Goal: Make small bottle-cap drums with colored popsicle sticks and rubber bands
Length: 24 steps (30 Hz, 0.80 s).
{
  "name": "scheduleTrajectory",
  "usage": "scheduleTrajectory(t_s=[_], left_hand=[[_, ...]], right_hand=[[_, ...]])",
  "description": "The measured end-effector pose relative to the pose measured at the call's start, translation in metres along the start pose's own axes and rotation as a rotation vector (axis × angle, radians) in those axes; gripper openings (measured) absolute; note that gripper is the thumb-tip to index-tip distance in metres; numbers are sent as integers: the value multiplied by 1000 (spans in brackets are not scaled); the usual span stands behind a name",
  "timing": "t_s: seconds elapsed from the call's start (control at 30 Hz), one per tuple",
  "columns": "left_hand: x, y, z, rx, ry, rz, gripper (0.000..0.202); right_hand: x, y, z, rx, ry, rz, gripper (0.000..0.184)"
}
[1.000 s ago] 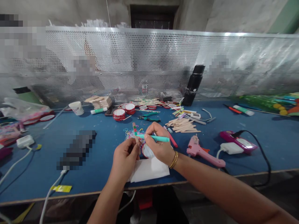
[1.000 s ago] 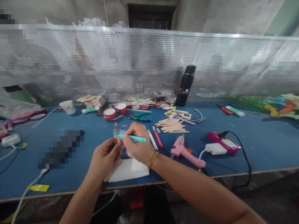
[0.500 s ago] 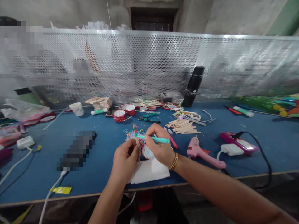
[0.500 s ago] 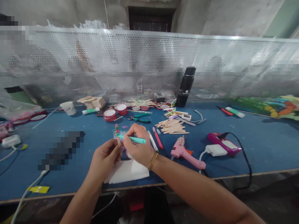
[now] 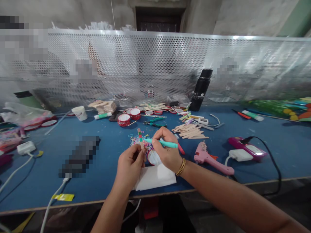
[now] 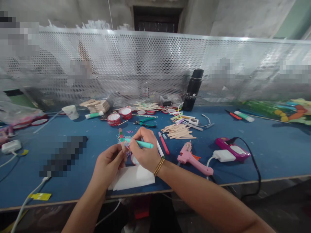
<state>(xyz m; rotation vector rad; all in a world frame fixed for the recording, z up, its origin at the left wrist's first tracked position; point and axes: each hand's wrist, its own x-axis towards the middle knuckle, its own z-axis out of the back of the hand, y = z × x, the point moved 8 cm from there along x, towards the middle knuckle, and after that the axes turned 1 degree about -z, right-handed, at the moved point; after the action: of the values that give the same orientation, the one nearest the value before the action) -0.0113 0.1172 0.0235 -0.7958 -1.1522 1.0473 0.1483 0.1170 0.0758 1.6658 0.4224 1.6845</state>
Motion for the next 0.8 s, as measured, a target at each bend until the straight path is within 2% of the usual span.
scheduleTrajectory(t_s=[0.27,0.4,0.53,0.63,0.73,0.8], left_hand=[[1,-8,4,43,-37,-49,31],[3,-18,10,135,-71,-114,28],[3,-42,15,247,-131,-222,24],[0,-58,13,246,-136,-269,28],[-3,-59,7,182,-88,-255,30],[-4,-52,3,144,-49,-209,29]], right_hand=[[8,-10,3,85,-59,-28,8],[18,-17,8,84,-64,-39,17],[31,-7,19,40,-6,-61,18],[38,7,28,-8,92,-93,32],[39,18,47,-100,138,-108,34],[34,19,62,-288,166,-115,34]])
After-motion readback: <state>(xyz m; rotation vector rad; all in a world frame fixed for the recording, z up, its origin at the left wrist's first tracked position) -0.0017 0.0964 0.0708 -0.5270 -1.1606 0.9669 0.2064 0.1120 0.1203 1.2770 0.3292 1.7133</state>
